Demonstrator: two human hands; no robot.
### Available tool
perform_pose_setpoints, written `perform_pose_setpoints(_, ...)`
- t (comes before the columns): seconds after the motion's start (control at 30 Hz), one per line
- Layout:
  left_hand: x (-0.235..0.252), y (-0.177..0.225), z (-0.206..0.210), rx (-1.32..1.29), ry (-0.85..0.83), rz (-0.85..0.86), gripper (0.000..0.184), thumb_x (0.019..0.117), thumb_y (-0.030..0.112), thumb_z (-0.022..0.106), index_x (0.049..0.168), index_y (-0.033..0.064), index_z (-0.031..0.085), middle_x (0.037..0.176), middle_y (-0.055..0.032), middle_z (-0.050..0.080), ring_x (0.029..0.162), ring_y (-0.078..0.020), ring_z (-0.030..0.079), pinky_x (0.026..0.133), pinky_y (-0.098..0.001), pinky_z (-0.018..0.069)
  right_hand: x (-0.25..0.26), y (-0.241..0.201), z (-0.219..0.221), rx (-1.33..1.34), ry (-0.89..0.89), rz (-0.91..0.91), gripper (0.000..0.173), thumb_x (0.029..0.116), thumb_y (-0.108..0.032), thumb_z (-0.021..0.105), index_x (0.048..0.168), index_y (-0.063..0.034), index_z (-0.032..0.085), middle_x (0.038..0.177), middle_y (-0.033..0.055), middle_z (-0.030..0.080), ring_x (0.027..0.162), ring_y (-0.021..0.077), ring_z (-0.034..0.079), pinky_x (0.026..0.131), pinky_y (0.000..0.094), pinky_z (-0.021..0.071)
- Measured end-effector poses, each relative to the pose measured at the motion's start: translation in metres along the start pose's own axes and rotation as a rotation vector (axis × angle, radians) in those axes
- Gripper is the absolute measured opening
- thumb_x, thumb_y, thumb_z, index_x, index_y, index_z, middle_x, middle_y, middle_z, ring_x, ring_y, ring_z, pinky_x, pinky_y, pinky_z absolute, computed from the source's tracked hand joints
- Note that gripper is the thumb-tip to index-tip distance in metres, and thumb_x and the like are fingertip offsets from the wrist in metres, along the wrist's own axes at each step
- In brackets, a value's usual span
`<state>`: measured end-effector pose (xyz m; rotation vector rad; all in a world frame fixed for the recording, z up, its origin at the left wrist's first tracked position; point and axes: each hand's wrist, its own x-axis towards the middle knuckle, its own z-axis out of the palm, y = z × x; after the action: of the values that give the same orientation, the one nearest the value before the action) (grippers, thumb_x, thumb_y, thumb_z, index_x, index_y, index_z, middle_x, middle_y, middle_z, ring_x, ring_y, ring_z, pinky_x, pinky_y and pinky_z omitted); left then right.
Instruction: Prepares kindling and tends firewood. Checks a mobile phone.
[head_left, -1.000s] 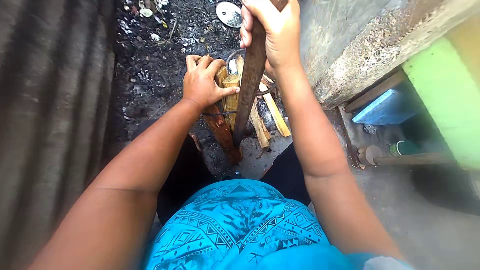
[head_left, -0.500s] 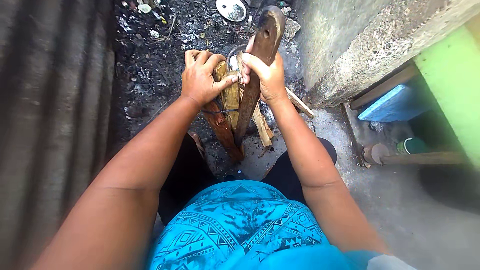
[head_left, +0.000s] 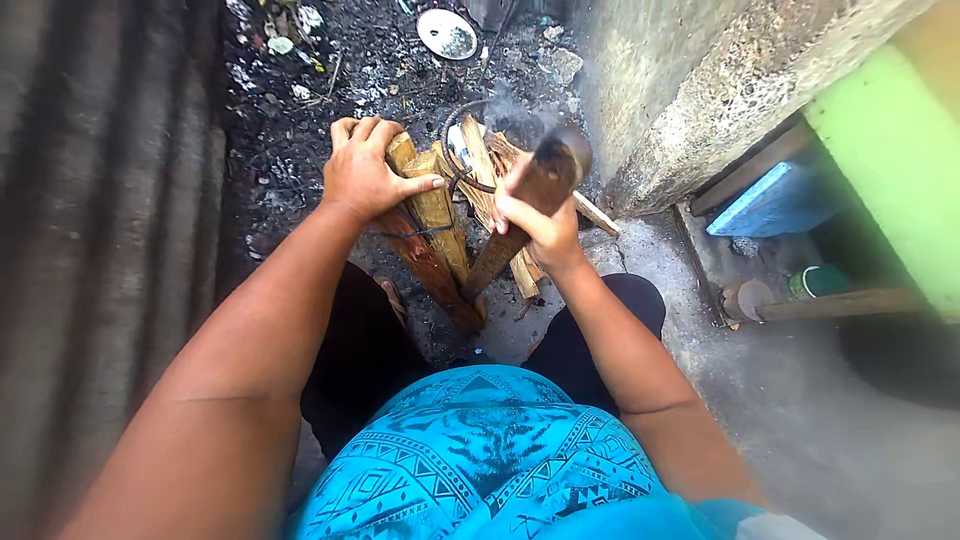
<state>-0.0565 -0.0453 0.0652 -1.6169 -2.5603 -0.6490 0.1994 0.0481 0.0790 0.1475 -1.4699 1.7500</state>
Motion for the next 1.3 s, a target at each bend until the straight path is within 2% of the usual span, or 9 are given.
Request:
perform_pose_setpoints(0.17,-0.007,0.0,-0.001,0.019,0.015,0.033,0.101,0.0669,0.089,0.063,0.136,0.0161,0.06,0.148,-0.0131,0.054,0.14,-0.0458,0.042,0.092,-0.0694,0.0471,-0.04,-0.014,-0.009,0.044,-0.015,-0.042,0.015,0.0925,-0.004,0.066,0.106,-0.0077,0.062,0.087,0.0058,0.068,0.074,0.0152,0.066,0.069,0.0341,0.0582)
perform_pose_setpoints(0.3,-0.003,0.001,0.003,0.003,0.026,0.088,0.101,0.0663,0.089,0.063,0.135,0.0154,0.061,0.148,-0.0111,0.053,0.14,-0.0441,0.042,0.094,-0.0674,0.0471,-0.052,-0.019,-0.012,0.037,0.003,-0.065,0.015,0.0918,-0.003,0.067,0.105,-0.0082,0.063,0.087,0.0058,0.067,0.076,0.0154,0.066,0.071,0.0343,0.0585)
perform_pose_setpoints(0.47,-0.008,0.006,0.003,-0.044,0.038,0.044,0.095,0.0668,0.085,0.066,0.138,0.0223,0.059,0.167,-0.0161,0.021,0.143,-0.0478,0.034,0.102,-0.0662,0.0434,-0.049,-0.015,-0.009,0.055,0.025,-0.072,0.016,0.0917,-0.002,0.067,0.106,-0.0071,0.063,0.087,0.0067,0.067,0.074,0.0155,0.066,0.069,0.0335,0.0581)
perform_pose_setpoints(0.63,-0.016,0.015,-0.005,-0.033,0.003,-0.012,0.108,0.0625,0.091,0.066,0.148,0.0257,0.051,0.161,-0.0195,0.035,0.145,-0.0516,0.031,0.102,-0.0712,0.0402,-0.044,-0.014,0.002,0.024,0.004,-0.047,0.015,0.0933,-0.004,0.067,0.108,-0.0078,0.063,0.09,0.0053,0.066,0.075,0.0133,0.065,0.069,0.0309,0.058)
perform_pose_setpoints(0.7,-0.017,0.018,-0.002,-0.043,0.021,-0.065,0.106,0.0619,0.091,0.066,0.144,0.0246,0.055,0.161,-0.0173,0.035,0.146,-0.0496,0.029,0.104,-0.0698,0.0389,-0.04,-0.013,0.006,-0.008,-0.009,-0.034,0.015,0.0942,-0.004,0.066,0.108,-0.007,0.062,0.089,0.0057,0.067,0.075,0.0141,0.066,0.07,0.032,0.0592)
perform_pose_setpoints(0.83,-0.014,0.014,0.006,-0.036,0.078,-0.098,0.101,0.065,0.092,0.061,0.136,0.0198,0.06,0.16,-0.0157,0.037,0.146,-0.047,0.032,0.104,-0.068,0.0396,-0.026,-0.006,0.012,-0.027,-0.038,0.002,0.015,0.0939,-0.001,0.064,0.108,-0.0026,0.059,0.083,0.0095,0.069,0.076,0.0216,0.071,0.077,0.0433,0.0625)
perform_pose_setpoints(1.0,-0.004,-0.001,-0.007,-0.025,-0.046,-0.085,0.101,0.0623,0.092,0.066,0.136,0.0226,0.062,0.161,-0.015,0.034,0.14,-0.0492,0.036,0.1,-0.0691,0.0426,-0.019,-0.003,0.017,-0.016,-0.033,-0.007,0.015,0.0924,0.0,0.065,0.106,-0.0029,0.06,0.081,0.0056,0.065,0.069,0.0144,0.065,0.066,0.0341,0.0587)
perform_pose_setpoints(1.2,-0.004,-0.01,-0.001,-0.072,-0.006,-0.076,0.102,0.061,0.091,0.067,0.133,0.019,0.064,0.16,-0.0157,0.035,0.139,-0.0472,0.037,0.104,-0.0668,0.0409,-0.019,-0.004,0.021,-0.017,-0.016,-0.005,0.011,0.0931,-0.001,0.063,0.104,-0.001,0.062,0.083,0.0057,0.066,0.066,0.0115,0.062,0.064,0.03,0.0568)
perform_pose_setpoints(1.3,-0.005,-0.01,0.002,-0.078,0.002,-0.075,0.101,0.0621,0.09,0.068,0.133,0.0178,0.063,0.161,-0.015,0.034,0.14,-0.0448,0.038,0.105,-0.0647,0.0408,-0.018,-0.003,0.02,0.005,-0.026,-0.012,0.009,0.0957,-0.01,0.066,0.101,-0.0047,0.062,0.078,0.003,0.063,0.066,0.0113,0.062,0.066,0.0313,0.0572)
